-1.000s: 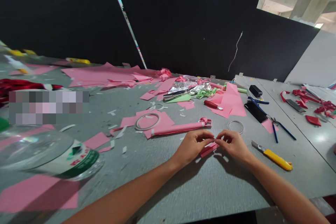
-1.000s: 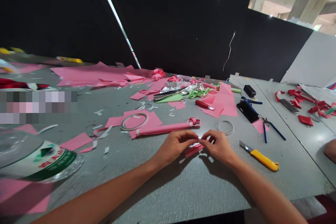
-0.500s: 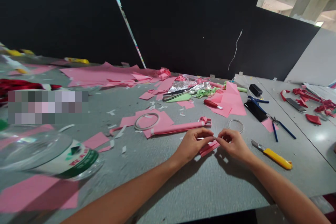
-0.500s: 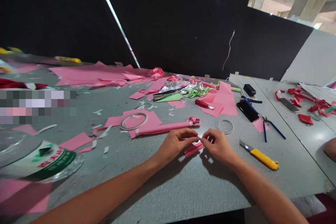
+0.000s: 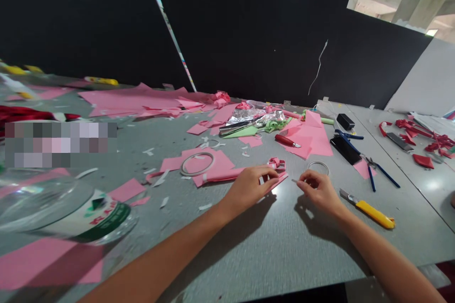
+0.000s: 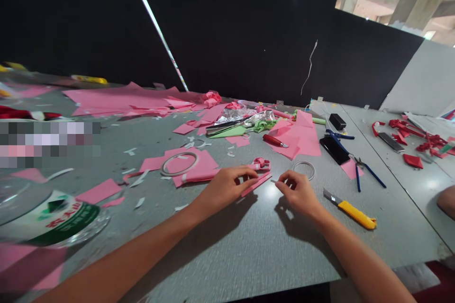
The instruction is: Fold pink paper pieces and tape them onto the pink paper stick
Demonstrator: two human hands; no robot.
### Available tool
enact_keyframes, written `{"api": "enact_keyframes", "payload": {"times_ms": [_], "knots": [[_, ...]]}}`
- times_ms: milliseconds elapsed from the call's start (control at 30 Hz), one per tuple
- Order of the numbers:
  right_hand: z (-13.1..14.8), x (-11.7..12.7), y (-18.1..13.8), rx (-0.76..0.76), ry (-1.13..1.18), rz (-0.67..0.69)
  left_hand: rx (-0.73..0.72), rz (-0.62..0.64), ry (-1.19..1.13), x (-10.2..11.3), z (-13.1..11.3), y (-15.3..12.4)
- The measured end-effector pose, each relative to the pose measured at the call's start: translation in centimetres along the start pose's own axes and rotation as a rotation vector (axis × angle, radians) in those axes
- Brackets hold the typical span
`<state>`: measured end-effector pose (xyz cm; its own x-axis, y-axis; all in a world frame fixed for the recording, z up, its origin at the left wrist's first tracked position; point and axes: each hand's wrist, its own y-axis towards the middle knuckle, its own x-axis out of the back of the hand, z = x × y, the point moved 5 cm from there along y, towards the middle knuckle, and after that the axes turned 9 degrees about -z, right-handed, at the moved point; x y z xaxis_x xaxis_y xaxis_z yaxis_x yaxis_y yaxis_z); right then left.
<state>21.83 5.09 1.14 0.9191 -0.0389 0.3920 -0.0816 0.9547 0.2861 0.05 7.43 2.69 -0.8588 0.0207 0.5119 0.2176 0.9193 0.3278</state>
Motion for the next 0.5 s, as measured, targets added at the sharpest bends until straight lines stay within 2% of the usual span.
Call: {"api": "enact_keyframes", "payload": {"times_ms": [133,300,500], "knots": [[-0.1,-0.1,0.0,0.007,-0.030,-0.010,-0.147,0.062,0.222,-0.3,0.8,-0.3],[-0.6,0.2,0.2,-0.042,0.019,-0.070,-0.208,0.184,0.419,-2.0,2.1,-1.0],[-1.0,0.6,0.4,-0.037,-0.005,-0.103,-0.275,0.248,0.355,-2.6,1.9,-1.2]]}}
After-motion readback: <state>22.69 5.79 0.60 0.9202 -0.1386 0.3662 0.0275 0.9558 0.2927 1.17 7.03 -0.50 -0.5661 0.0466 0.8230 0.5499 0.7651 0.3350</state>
